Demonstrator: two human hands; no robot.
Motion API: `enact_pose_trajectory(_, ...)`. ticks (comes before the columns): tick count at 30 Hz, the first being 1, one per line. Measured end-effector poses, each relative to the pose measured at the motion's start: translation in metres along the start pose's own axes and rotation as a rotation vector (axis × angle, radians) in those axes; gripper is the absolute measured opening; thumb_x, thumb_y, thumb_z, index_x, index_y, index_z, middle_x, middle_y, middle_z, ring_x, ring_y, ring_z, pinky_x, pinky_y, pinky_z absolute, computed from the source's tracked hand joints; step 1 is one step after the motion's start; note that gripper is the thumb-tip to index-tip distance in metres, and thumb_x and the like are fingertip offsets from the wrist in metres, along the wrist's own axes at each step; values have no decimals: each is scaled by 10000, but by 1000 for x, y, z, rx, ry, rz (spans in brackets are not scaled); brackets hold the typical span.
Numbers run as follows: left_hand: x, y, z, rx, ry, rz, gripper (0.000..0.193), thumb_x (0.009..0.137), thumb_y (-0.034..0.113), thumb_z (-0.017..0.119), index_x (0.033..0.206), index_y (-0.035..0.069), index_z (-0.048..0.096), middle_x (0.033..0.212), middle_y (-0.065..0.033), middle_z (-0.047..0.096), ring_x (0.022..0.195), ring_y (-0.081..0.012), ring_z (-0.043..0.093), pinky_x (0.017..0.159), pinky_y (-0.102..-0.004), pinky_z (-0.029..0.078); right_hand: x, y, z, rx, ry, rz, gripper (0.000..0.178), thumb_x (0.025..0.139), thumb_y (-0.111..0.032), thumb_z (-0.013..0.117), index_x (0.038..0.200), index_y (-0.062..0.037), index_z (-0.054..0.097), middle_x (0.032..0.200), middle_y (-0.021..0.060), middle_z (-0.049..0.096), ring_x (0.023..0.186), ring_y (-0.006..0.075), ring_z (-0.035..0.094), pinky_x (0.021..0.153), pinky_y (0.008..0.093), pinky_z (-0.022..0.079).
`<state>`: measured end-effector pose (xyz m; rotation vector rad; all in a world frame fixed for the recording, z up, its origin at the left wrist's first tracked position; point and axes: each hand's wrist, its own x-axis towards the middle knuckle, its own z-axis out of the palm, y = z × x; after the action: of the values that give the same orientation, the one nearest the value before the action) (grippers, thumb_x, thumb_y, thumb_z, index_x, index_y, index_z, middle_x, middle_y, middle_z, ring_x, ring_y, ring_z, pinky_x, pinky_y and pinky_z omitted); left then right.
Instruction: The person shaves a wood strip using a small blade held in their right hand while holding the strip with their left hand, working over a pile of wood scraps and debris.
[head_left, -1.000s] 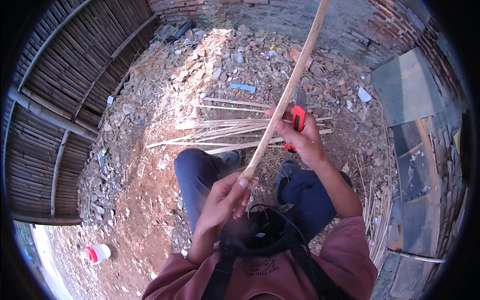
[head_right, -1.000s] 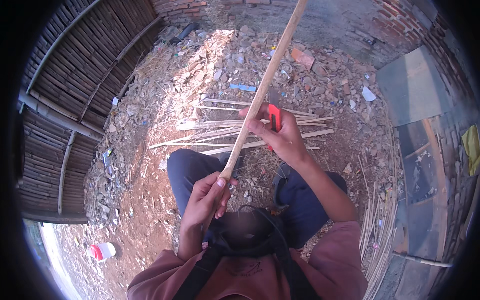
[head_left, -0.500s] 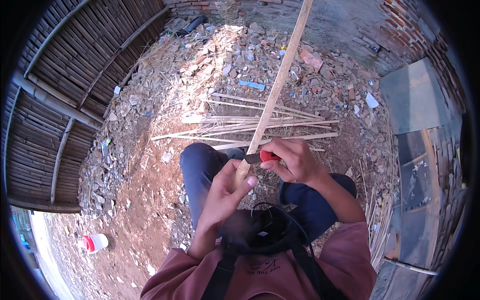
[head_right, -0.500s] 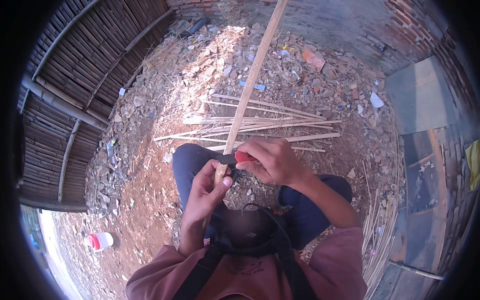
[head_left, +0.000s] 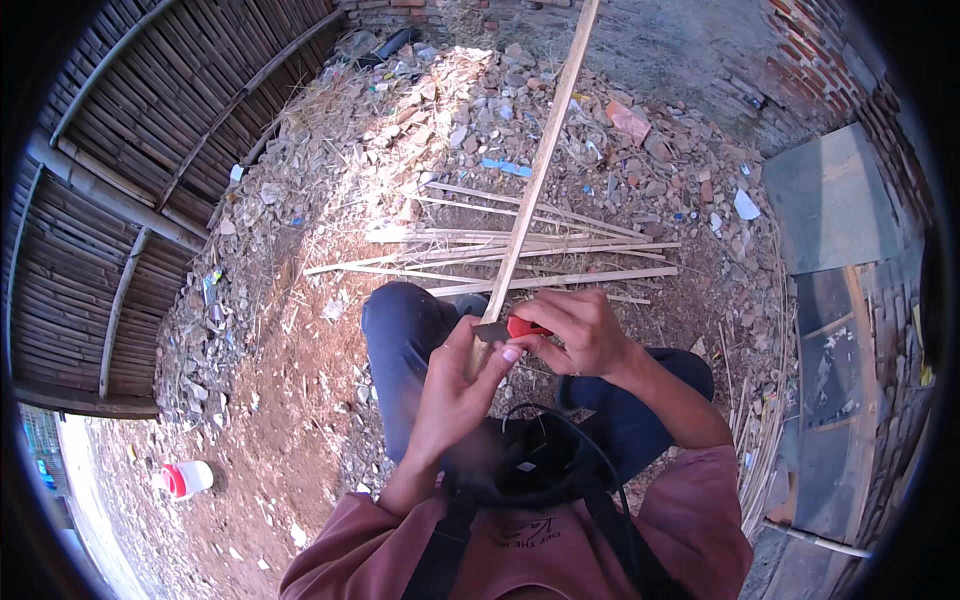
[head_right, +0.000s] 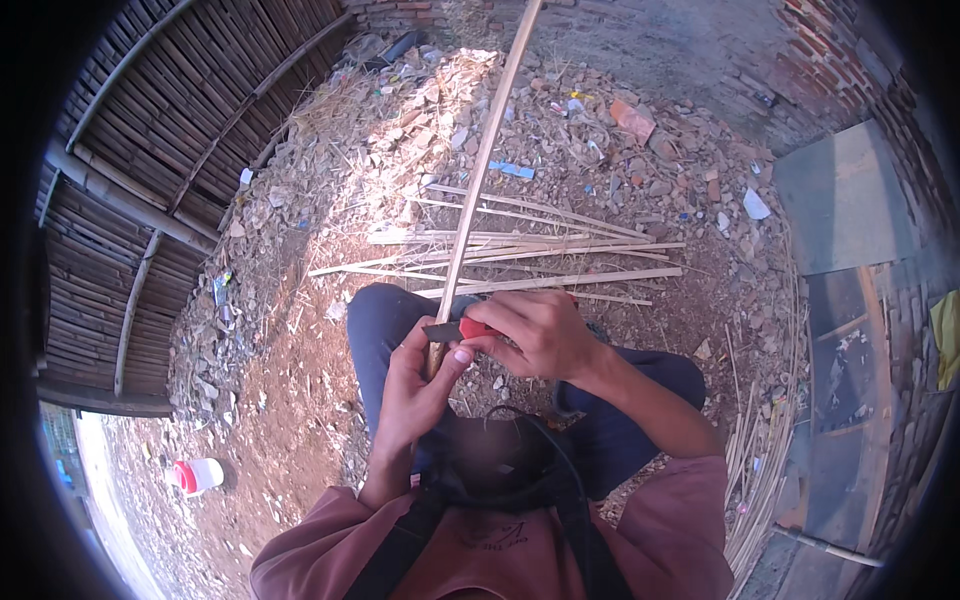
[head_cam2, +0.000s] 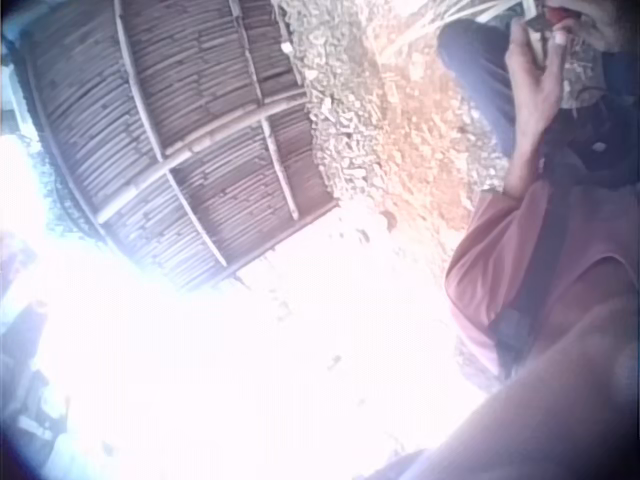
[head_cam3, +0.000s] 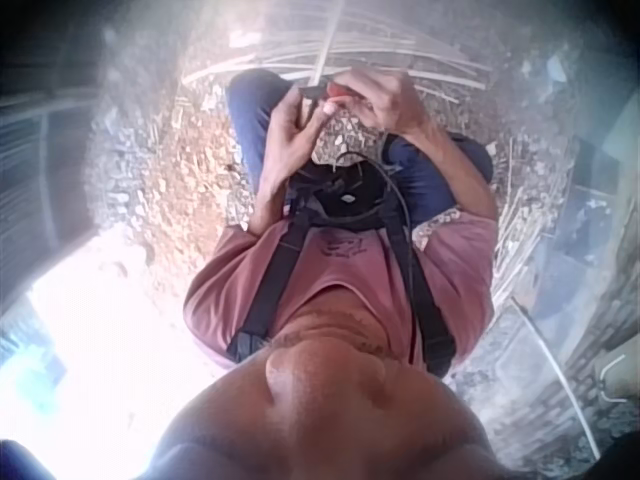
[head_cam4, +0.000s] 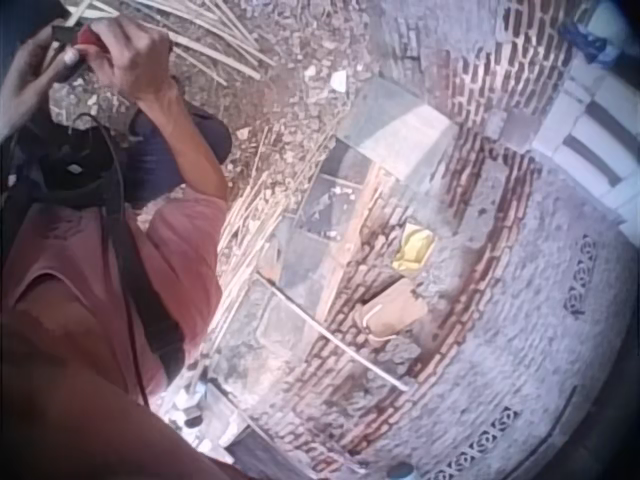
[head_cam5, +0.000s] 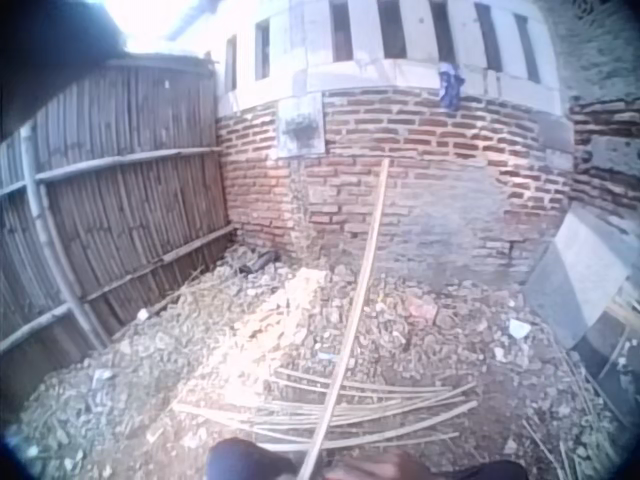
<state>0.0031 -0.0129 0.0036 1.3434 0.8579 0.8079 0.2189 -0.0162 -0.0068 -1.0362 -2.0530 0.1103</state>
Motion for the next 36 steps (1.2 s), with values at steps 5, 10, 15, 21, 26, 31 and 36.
enact_pose_trajectory(5,1,-14,0,101,46,16,170,1060,183,728,1081,31,653,848,66,556,763,-18,451,658,-216,374,-1,-2,1,-16,23,5,312,896,-283,829,1094,-66,725,817,58,692,666,244,714,558,372,560)
enact_pose_trajectory(10,2,-11,1,186,53,87,243,1058,216,725,1123,-10,668,642,9,560,618,-32,468,538,-274,379,-3,-3,3,-19,29,18,291,900,-257,821,1099,-66,727,821,59,694,659,238,716,549,366,556)
enact_pose_trajectory(15,3,-14,3,246,79,143,225,1070,215,705,1144,4,684,659,-24,593,617,-62,509,546,-319,413,-3,-6,2,-58,25,36,273,900,-229,814,1102,-65,728,825,63,696,661,240,720,550,363,557)
enact_pose_trajectory(21,3,-6,7,378,139,144,262,1079,236,680,1034,-16,626,678,-164,619,582,-285,634,570,-399,461,-1,-12,2,-115,61,83,247,918,-239,804,1086,-74,729,828,61,701,657,248,719,568,374,563)
enact_pose_trajectory(26,3,-2,6,453,139,66,343,1082,261,674,923,-13,541,675,-208,586,591,-404,604,573,-417,461,6,-8,-4,-81,106,119,288,910,-242,835,1056,-22,722,835,98,720,638,268,705,564,378,544)
enact_pose_trajectory(31,4,-6,6,275,84,145,294,1087,265,672,1084,-23,610,694,-142,627,587,-220,591,587,-375,475,1,-9,-4,-74,49,77,241,927,-243,800,1089,-79,732,856,55,726,690,246,735,577,374,571)
enact_pose_trajectory(36,2,-2,3,330,54,138,284,1090,246,668,1148,-26,616,717,-128,644,620,-187,608,596,-359,485,1,-7,1,-46,27,40,269,922,-240,800,1122,-70,737,851,64,718,668,246,723,567,375,570)
